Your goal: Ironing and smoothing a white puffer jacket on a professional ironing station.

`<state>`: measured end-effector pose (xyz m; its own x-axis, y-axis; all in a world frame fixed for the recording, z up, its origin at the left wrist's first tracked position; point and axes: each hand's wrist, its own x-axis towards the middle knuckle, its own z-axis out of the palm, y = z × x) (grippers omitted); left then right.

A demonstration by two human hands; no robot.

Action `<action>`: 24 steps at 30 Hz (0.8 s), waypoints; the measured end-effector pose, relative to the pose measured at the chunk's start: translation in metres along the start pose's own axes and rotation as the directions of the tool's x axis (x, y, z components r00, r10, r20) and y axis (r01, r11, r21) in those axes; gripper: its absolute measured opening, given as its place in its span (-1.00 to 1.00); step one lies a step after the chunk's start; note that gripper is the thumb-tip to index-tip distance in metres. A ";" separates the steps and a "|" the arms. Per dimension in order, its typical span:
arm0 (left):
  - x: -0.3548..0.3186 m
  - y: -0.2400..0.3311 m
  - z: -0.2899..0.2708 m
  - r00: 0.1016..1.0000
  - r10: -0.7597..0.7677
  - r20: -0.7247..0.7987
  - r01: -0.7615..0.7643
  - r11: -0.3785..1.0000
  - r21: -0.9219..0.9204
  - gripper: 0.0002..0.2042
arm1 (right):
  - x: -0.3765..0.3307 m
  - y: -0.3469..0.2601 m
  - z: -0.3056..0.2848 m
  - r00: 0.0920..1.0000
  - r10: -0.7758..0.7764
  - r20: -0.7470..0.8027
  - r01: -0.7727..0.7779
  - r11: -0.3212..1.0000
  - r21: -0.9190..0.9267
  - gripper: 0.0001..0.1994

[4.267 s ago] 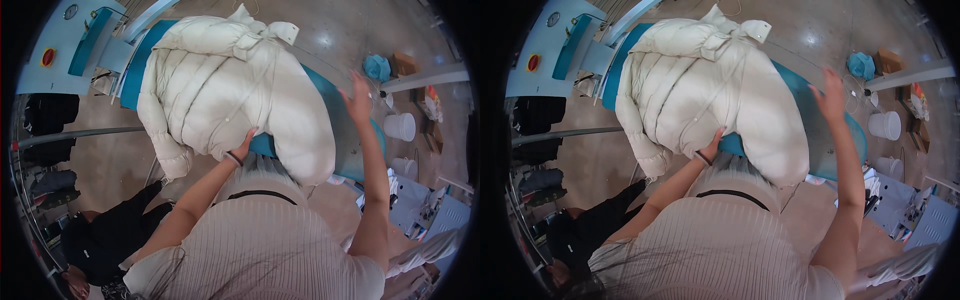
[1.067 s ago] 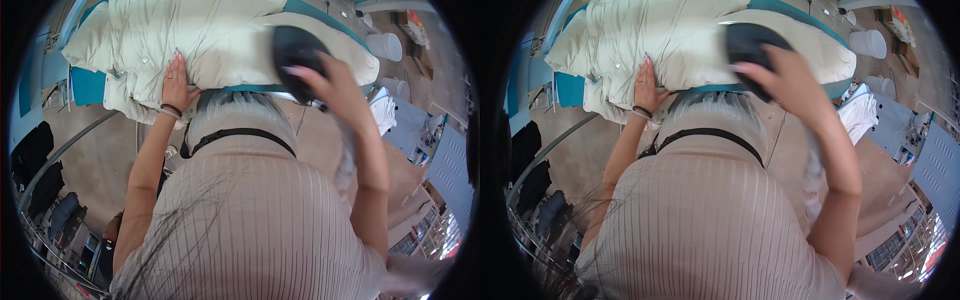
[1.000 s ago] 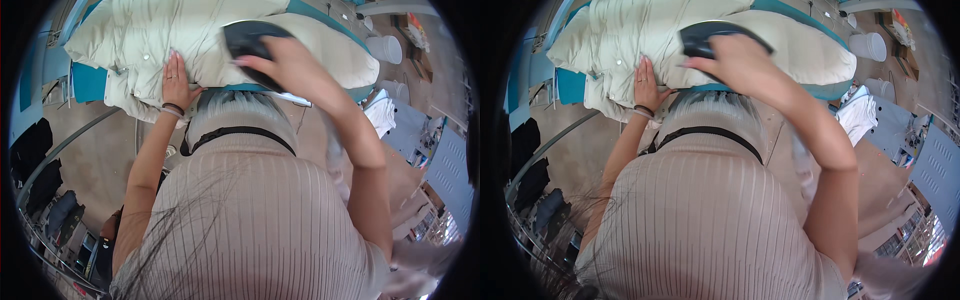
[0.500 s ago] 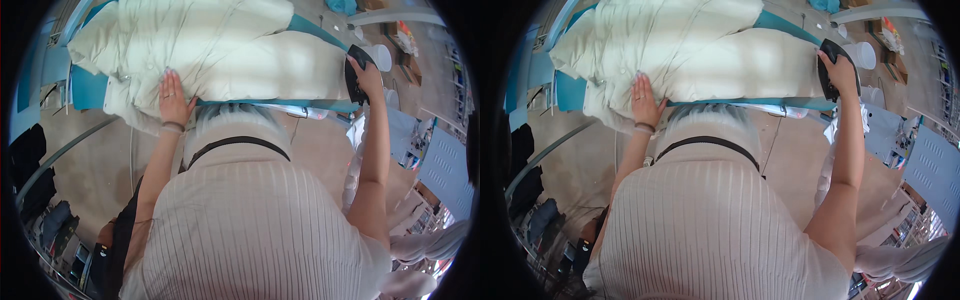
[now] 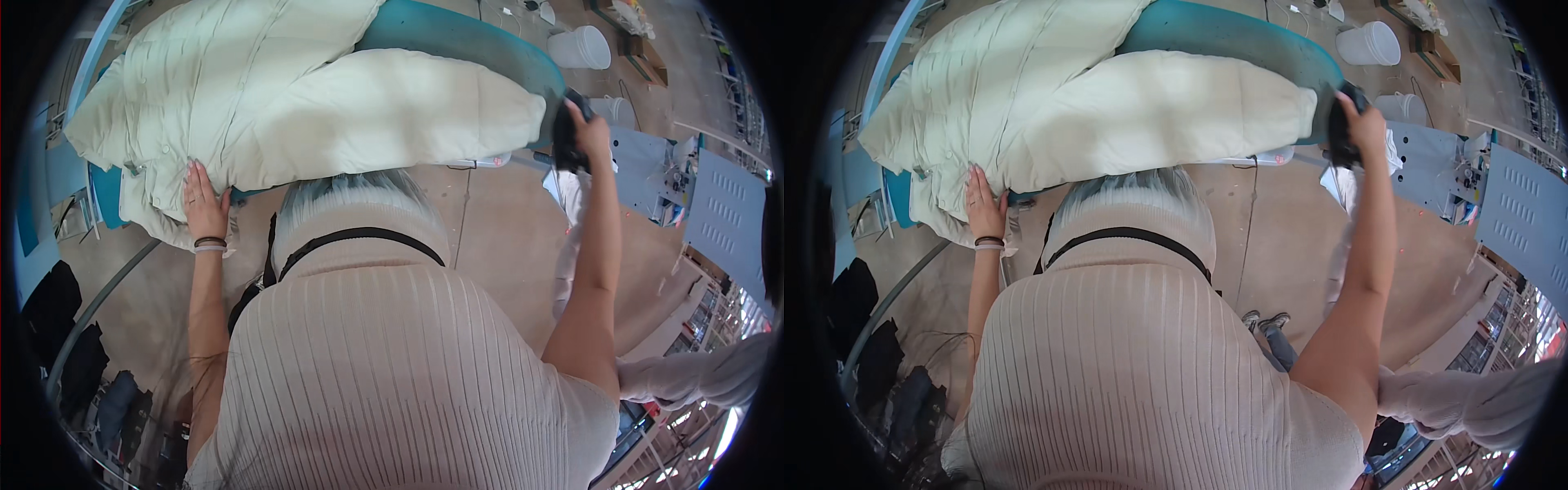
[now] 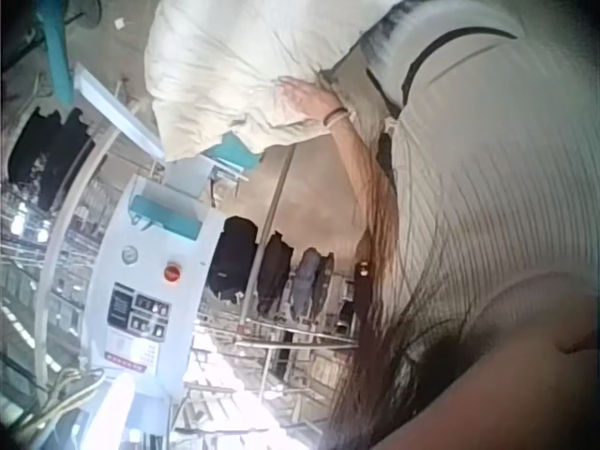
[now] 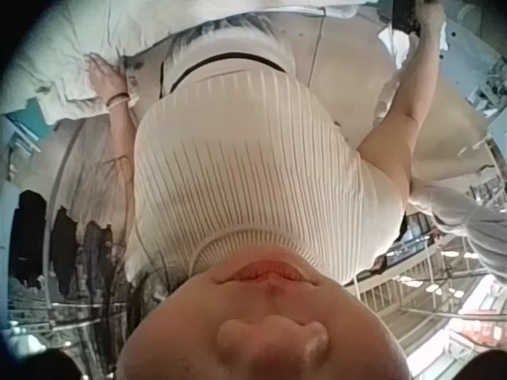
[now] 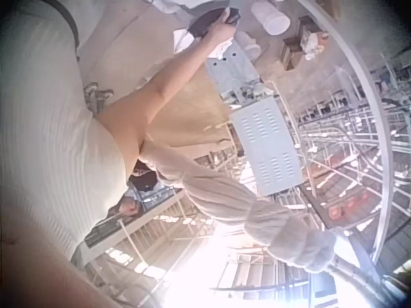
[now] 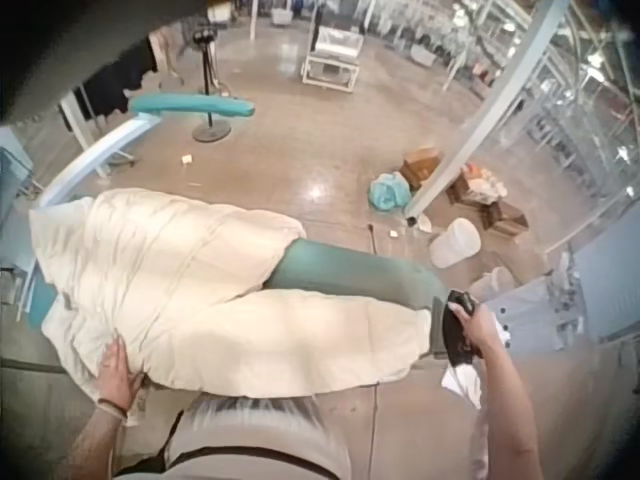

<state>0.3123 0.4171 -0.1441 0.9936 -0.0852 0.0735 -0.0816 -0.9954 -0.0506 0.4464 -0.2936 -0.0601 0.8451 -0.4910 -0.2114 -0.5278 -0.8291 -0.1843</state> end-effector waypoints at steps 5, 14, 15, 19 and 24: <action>-0.015 0.007 -0.011 0.988 -0.152 -0.039 0.155 0.983 0.102 -0.13 | 0.041 0.130 0.015 0.987 0.114 0.111 -0.127 0.985 0.120 -0.26; -0.036 0.008 -0.013 0.989 -0.147 -0.010 0.145 0.985 -0.096 -0.04 | 0.051 0.103 0.040 0.710 -0.231 -0.665 -0.167 0.862 -0.478 -0.31; -0.038 0.010 -0.014 0.987 -0.158 -0.034 0.151 0.977 -0.154 -0.05 | 0.058 0.064 0.044 0.817 -0.223 -0.532 0.050 0.946 -0.320 -0.32; -0.042 0.013 -0.005 0.975 -0.194 -0.108 0.162 0.954 -0.253 -0.15 | 0.068 -0.097 0.085 0.857 -0.470 0.210 0.242 0.728 0.641 -0.35; -0.057 0.030 0.001 0.794 -0.586 -0.163 0.334 0.644 -0.689 -0.34 | -0.038 -0.317 0.150 0.434 -0.807 0.401 0.388 0.569 0.725 -0.55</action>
<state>0.2529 0.3923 -0.1507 0.8237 0.5085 0.2507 0.2257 -0.6997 0.6778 0.5685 0.0283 -0.1375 0.7582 0.5632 -0.3284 -0.0340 -0.4689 -0.8826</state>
